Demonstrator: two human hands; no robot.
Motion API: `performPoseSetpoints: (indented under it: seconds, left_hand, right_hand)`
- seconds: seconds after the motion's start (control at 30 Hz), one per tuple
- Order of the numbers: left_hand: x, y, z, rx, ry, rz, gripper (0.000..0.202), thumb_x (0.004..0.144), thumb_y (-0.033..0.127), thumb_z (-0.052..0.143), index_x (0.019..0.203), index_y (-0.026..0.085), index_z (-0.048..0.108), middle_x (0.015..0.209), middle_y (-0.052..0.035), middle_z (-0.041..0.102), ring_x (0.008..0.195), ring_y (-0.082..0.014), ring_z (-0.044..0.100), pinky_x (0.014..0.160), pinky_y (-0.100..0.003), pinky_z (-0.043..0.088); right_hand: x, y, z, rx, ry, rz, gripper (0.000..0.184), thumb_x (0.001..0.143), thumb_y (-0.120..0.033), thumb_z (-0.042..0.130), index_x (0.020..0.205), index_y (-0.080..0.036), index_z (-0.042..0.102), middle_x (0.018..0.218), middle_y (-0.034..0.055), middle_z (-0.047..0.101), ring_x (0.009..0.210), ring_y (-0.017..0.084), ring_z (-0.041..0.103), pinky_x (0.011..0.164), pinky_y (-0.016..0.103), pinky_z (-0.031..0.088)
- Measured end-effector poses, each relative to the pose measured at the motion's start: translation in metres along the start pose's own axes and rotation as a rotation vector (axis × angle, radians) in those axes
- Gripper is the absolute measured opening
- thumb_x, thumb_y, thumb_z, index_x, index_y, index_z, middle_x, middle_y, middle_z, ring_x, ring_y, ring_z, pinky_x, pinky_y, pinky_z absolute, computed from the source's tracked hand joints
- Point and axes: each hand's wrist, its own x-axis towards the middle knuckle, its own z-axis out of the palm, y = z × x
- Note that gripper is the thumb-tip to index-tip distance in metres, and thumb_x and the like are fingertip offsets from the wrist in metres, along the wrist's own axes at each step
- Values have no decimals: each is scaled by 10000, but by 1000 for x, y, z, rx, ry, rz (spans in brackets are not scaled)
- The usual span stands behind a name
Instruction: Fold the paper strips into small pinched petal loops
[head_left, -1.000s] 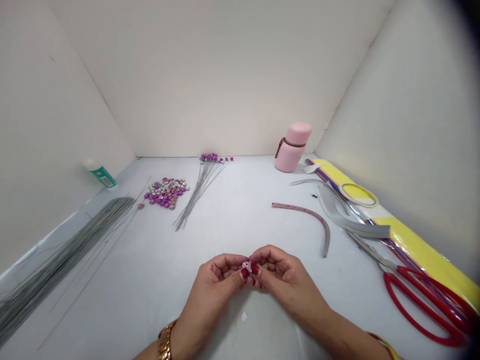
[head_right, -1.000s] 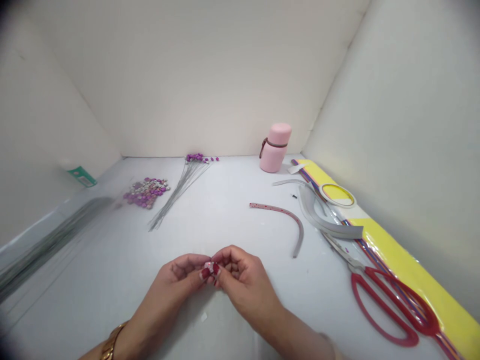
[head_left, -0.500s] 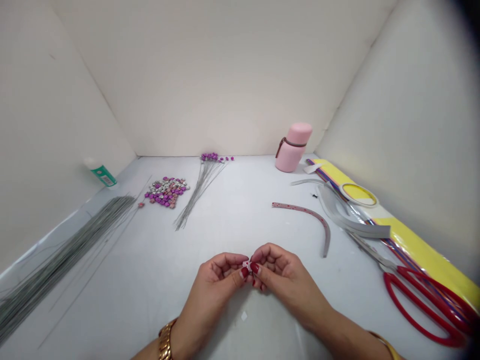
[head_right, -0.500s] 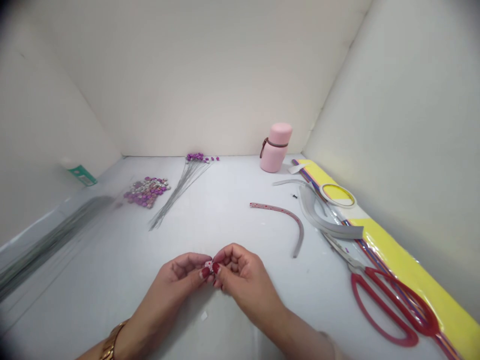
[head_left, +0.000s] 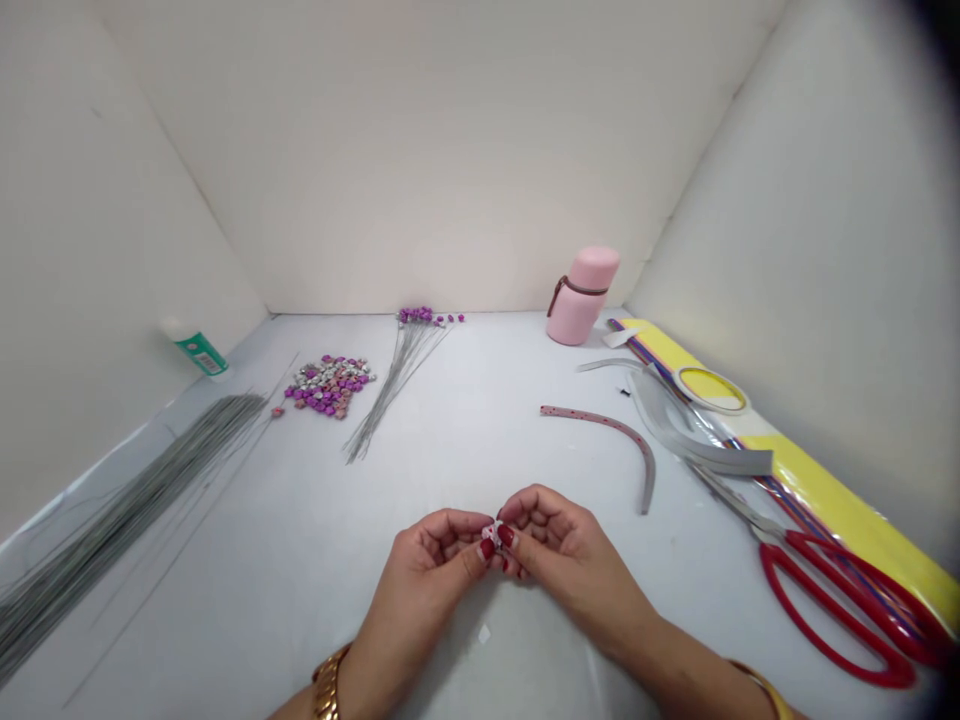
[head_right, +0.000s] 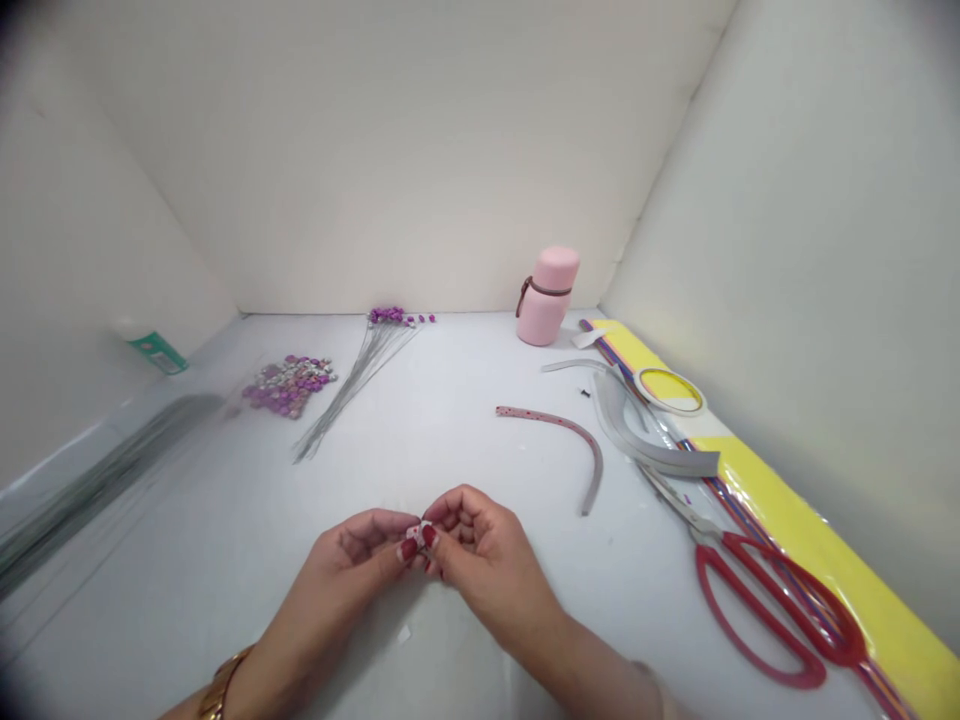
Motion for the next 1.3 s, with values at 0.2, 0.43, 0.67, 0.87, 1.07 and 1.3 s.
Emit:
performPoseSetpoints:
  seconds: [0.2,0.43,0.67,0.87,1.07,1.3]
  left_hand:
    - [0,-4,-3,-18,0,-12,144,708,190,667,816,100,636,724,-75,702,678,-150,630,681,-249,462]
    - [-1,-1,-2,-16,44,-27,171,710,204,667,839,95,639,703,-65,688,675,-142,612,681,-246,445]
    - [0,-1,-4,-18,9,-36,135,725,186,652,825,100,625,701,-62,680,683,-153,609,691,-268,443]
    - [-1,-4,-5,22,-35,20,99,750,175,626,815,101,628,717,-65,693,684,-140,618,686,-243,457]
    - [0,-5,-3,57,-31,33,112,741,190,639,815,107,647,740,-67,708,705,-143,632,700,-235,469]
    - [-1,-3,-2,52,-23,7,117,728,214,653,795,118,665,722,-57,707,683,-136,629,672,-217,470]
  right_hand:
    - [1,-1,1,22,6,-9,137,751,-264,621,762,-145,554,565,-37,562,521,69,514,497,184,398]
    - [0,-1,-2,46,-50,-1,203,719,-309,661,771,-146,552,610,0,623,555,88,541,520,201,410]
    - [1,-2,-3,62,-40,28,179,744,-301,631,743,-145,543,604,-1,620,540,83,543,518,200,415]
    - [0,-2,1,16,8,-1,177,733,-298,636,732,-153,536,550,-26,582,512,83,528,491,200,401]
    - [-1,-2,1,12,22,-50,164,737,-293,635,746,-158,542,594,-26,567,539,85,533,504,202,418]
    - [-1,0,0,45,0,-67,139,745,-272,634,757,-159,553,610,-24,573,560,86,540,532,206,428]
